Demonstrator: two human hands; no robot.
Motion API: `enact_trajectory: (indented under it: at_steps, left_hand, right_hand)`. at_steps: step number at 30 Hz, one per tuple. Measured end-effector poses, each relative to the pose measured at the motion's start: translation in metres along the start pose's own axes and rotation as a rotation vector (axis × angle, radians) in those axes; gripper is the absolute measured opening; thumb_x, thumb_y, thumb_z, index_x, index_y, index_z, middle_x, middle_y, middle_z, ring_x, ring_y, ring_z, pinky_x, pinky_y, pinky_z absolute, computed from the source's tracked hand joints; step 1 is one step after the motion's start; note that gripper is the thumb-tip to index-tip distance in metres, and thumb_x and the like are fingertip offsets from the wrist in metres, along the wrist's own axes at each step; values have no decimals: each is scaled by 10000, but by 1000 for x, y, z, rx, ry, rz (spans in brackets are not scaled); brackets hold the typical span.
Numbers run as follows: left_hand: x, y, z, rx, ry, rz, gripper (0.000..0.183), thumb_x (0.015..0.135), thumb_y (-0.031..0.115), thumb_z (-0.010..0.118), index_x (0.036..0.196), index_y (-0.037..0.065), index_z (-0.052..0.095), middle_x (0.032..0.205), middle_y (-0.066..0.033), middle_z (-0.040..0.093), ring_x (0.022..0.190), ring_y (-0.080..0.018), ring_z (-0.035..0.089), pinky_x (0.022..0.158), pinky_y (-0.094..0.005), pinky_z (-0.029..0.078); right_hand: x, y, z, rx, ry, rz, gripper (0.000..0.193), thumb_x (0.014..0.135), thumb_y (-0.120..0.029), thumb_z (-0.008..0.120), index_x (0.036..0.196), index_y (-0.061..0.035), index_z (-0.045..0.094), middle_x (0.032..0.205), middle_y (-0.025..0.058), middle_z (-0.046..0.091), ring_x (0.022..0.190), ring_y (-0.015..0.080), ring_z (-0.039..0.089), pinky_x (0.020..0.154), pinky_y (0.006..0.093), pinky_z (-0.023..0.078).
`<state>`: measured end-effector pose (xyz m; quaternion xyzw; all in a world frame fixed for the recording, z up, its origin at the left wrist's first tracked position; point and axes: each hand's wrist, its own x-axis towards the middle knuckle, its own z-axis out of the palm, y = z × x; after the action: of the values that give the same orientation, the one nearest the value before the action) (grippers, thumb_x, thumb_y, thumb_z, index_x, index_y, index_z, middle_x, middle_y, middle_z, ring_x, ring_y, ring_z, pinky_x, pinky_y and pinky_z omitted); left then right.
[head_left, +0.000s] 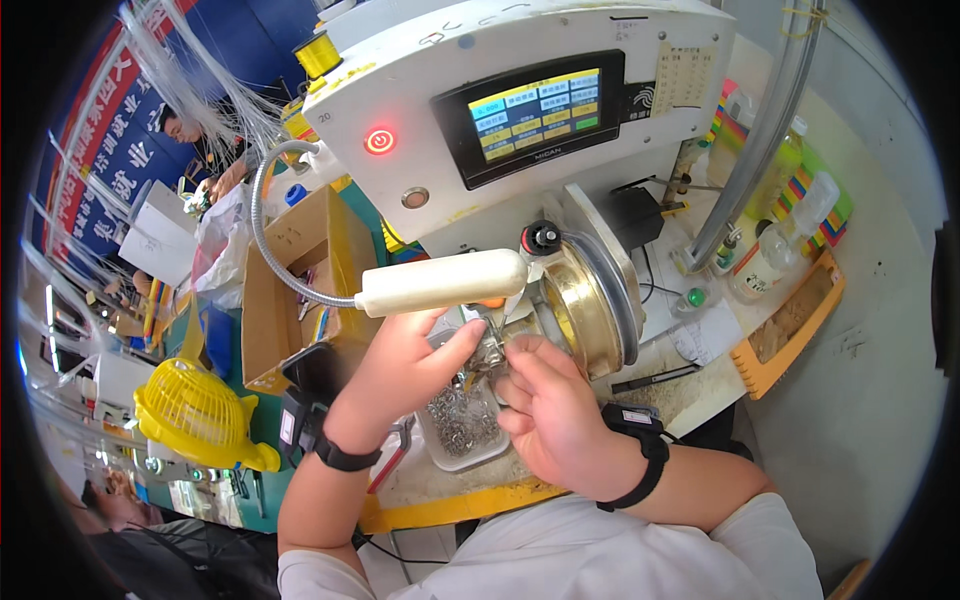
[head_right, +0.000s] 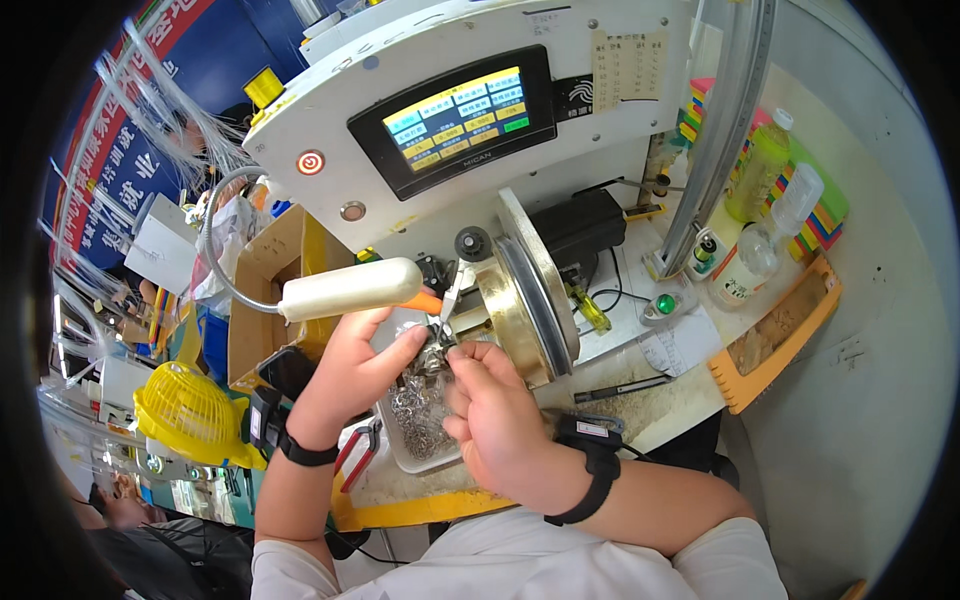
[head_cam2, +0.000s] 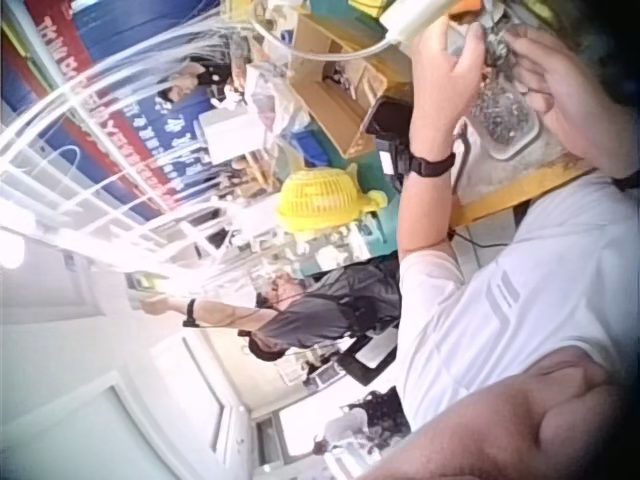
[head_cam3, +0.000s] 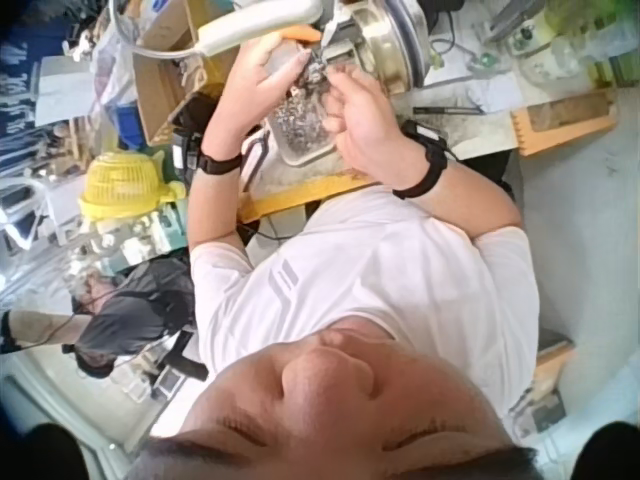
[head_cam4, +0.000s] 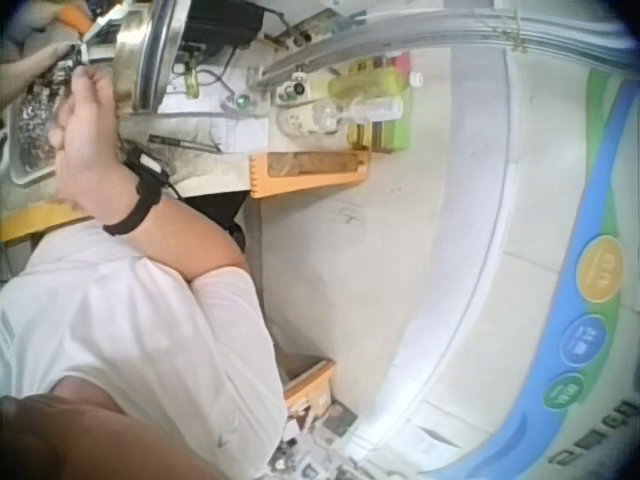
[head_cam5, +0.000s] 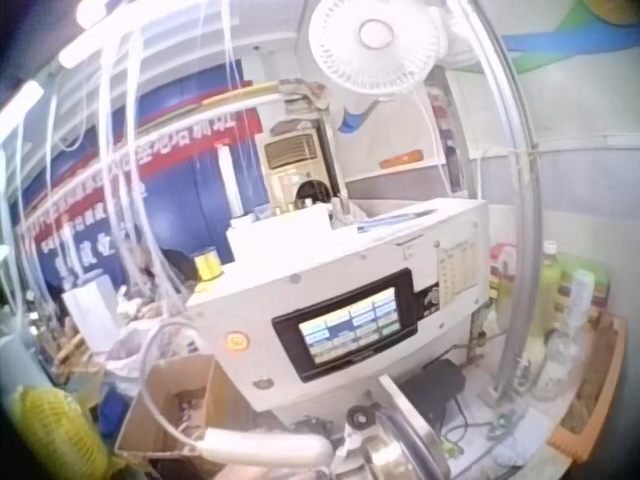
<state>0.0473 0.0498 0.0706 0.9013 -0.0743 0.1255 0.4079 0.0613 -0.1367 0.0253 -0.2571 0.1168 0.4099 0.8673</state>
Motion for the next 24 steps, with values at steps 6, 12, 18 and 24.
enact_trajectory:
  at_steps: [6, 12, 18, 24]
  left_hand:
    - [18, -12, -8, -95, -280, -82, 360, 994, 154, 737, 1331, 42, 674, 1255, -80, 694, 1195, -209, 635, 1071, -376, 480]
    - [17, -14, -3, 220, 75, 245, 262, 945, 140, 754, 1186, 48, 707, 1088, -97, 670, 1101, -311, 614, 1017, -424, 474]
    - [-2, 35, -4, 605, 253, 375, 168, 848, 191, 776, 1002, 133, 741, 1040, -50, 688, 938, -293, 601, 836, -436, 409]
    - [-30, 44, 24, 610, 221, 527, 110, 868, 192, 803, 929, 168, 715, 1062, -3, 694, 930, -258, 571, 863, -420, 403]
  right_hand:
    - [24, -5, 12, -15, 3, -67, 134, 1094, -176, 618, 1220, -184, 576, 902, -80, 499, 648, 13, 391, 536, 216, 285]
    - [19, -1, 19, -15, 73, -92, 145, 1079, -207, 622, 1216, -173, 590, 854, -53, 537, 679, 54, 475, 571, 228, 347]
    - [-5, 6, 7, 66, 34, -88, 145, 1092, -271, 630, 1096, -126, 632, 763, -44, 539, 638, 100, 496, 564, 254, 366]
    - [-26, -8, -1, 131, -173, 18, 149, 1101, -203, 625, 1004, -91, 640, 709, -52, 528, 579, 63, 467, 552, 244, 379]
